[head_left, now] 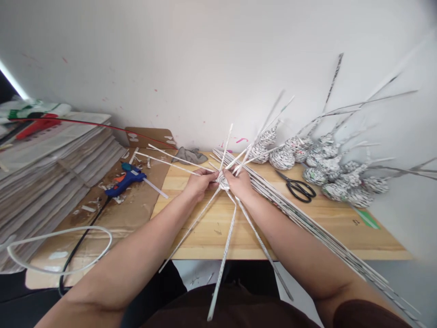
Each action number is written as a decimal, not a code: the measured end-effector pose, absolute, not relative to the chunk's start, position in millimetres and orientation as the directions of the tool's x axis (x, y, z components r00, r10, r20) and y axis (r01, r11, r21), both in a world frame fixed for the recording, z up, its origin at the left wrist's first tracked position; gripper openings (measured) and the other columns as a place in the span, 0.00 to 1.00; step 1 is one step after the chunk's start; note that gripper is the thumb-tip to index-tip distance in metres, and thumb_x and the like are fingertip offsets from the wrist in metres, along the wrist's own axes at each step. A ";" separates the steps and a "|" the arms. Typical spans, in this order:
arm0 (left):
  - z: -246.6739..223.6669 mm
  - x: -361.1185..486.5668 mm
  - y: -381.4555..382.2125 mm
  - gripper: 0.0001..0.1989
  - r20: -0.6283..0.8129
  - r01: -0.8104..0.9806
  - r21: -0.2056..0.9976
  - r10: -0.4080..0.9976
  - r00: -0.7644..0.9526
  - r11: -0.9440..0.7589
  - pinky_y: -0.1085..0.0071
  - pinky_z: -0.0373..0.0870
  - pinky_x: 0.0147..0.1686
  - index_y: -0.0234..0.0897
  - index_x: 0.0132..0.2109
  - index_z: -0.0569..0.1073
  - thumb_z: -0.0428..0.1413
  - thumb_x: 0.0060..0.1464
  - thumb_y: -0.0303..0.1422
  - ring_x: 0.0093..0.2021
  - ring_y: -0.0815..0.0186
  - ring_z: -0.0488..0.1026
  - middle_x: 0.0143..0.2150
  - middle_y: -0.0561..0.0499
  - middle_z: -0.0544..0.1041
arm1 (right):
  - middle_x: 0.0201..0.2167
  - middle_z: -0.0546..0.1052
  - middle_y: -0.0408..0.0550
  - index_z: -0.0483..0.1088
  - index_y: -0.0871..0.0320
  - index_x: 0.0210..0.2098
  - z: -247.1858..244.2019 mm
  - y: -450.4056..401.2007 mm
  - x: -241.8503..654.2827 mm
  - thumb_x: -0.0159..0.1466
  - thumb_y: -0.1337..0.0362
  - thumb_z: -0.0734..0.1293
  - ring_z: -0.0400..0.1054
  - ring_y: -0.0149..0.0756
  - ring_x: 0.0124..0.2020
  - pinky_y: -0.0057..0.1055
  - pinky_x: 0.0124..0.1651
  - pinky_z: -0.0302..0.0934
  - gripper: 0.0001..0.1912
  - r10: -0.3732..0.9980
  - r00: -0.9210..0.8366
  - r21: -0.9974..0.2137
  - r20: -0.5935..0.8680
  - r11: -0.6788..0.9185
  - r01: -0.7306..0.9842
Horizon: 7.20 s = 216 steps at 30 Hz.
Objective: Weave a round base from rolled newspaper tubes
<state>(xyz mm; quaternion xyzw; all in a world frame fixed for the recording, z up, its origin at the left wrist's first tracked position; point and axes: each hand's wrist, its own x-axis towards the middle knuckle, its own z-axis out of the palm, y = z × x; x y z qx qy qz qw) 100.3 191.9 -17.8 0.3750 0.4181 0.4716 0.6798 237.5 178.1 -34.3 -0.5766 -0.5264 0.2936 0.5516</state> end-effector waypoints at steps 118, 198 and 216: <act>-20.2 103.4 179.5 0.04 0.285 0.070 0.956 0.958 0.016 -0.286 0.72 0.71 0.37 0.36 0.31 0.80 0.64 0.44 0.31 0.33 0.64 0.76 0.32 0.48 0.81 | 0.19 0.74 0.43 0.70 0.59 0.24 -19.2 168.5 231.1 0.46 0.59 0.74 0.67 0.32 0.21 0.31 0.26 0.62 0.12 0.954 0.299 -0.984 0.007 0.060 -0.169; -11.1 101.2 184.2 0.17 -0.113 -0.336 0.924 0.969 0.218 0.184 0.72 0.72 0.24 0.33 0.25 0.68 0.69 0.32 0.34 0.25 0.70 0.69 0.23 0.53 0.70 | 0.18 0.70 0.38 0.67 0.57 0.23 -6.9 166.4 233.8 0.47 0.63 0.71 0.64 0.31 0.21 0.29 0.28 0.59 0.08 0.966 0.224 -0.988 0.131 0.146 -0.054; -16.4 99.0 187.7 0.16 -0.027 -0.310 0.948 0.988 0.152 0.074 0.72 0.72 0.23 0.32 0.27 0.70 0.68 0.34 0.35 0.25 0.70 0.69 0.24 0.53 0.70 | 0.21 0.74 0.43 0.76 0.57 0.31 -4.1 158.0 239.6 0.60 0.54 0.66 0.65 0.33 0.23 0.29 0.28 0.56 0.14 0.916 0.131 -0.823 0.379 0.268 0.501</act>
